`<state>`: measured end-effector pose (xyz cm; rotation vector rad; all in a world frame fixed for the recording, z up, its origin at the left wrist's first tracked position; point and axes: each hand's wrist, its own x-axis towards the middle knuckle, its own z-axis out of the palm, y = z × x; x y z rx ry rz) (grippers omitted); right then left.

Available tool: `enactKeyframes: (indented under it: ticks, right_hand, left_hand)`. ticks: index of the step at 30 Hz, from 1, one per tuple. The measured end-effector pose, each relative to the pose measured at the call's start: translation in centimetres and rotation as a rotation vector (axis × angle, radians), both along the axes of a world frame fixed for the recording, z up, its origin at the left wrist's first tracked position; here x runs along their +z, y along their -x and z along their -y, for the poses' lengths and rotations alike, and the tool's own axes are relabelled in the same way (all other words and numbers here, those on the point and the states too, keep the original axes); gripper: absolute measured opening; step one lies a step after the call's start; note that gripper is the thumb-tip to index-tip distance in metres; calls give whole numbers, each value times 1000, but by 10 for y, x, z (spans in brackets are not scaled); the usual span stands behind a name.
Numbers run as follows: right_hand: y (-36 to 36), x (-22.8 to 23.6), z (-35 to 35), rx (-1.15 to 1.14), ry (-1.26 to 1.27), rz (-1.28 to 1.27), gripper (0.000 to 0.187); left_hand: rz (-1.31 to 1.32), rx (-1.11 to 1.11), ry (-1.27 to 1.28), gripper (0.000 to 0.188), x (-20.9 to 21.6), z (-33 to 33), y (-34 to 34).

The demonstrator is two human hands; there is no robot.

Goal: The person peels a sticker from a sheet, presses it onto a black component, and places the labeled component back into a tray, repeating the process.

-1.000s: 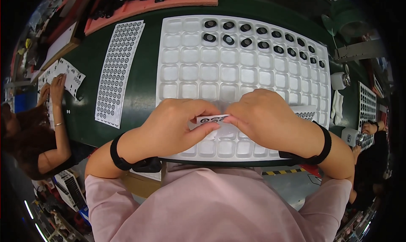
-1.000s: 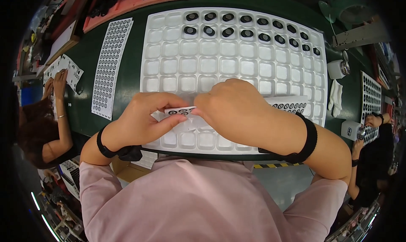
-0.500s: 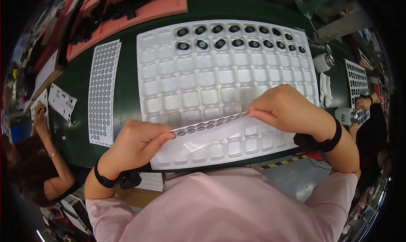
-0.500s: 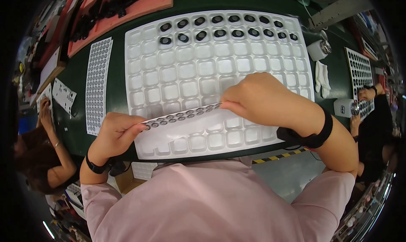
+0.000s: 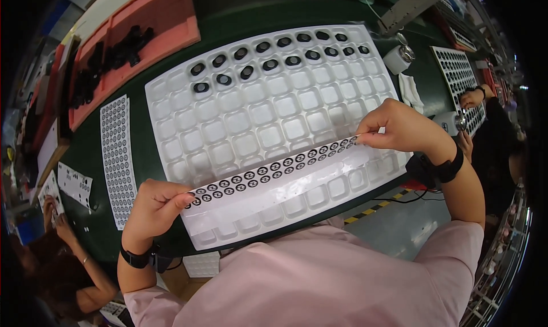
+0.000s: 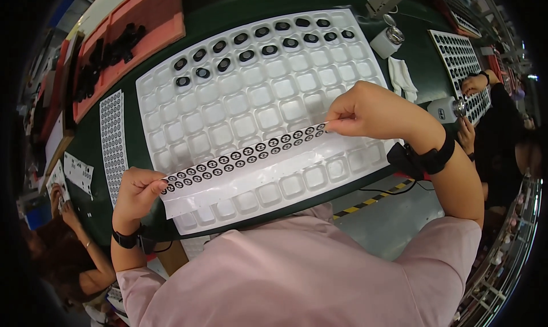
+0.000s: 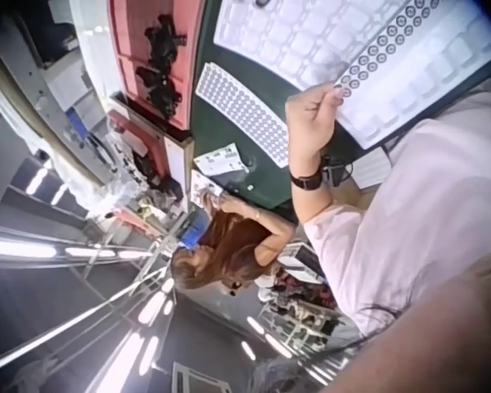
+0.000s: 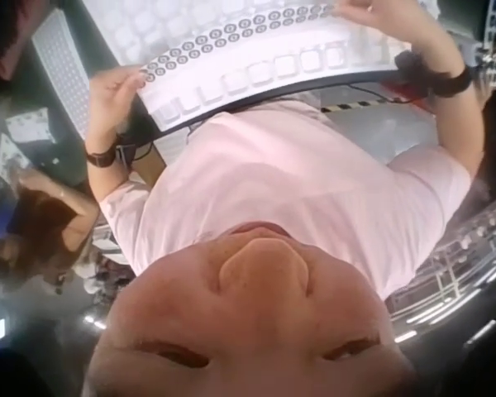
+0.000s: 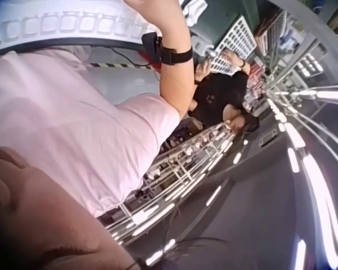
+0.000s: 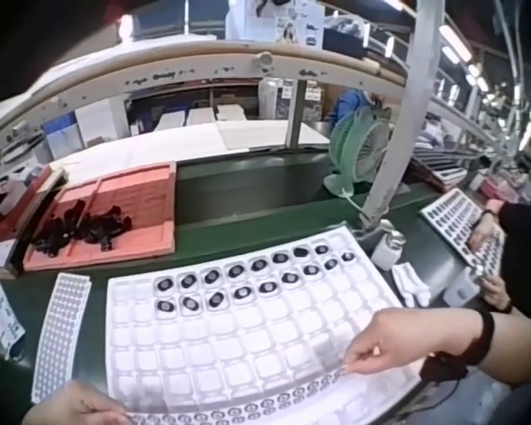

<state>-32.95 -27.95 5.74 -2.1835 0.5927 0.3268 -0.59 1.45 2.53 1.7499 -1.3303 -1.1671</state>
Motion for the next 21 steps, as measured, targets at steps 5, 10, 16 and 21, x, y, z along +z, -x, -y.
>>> enactKeyframes:
  ticks: [5, 10, 16, 21]
  right_hand:
    - [14, -2, 6, -8, -50, 24, 12]
    - [26, -16, 11, 19, -91, 137, 15]
    - [30, -18, 12, -247, -264, 154, 14]
    - [37, -23, 20, -409, -297, 241, 15]
  left_hand:
    - [-42, -11, 10, 17, -7, 3, -2]
    - [41, -72, -4, 16, -19, 3, -12]
    - [-24, 36, 17, 17, -25, 14, -6]
    - [-206, 306, 24, 18, -22, 31, 5]
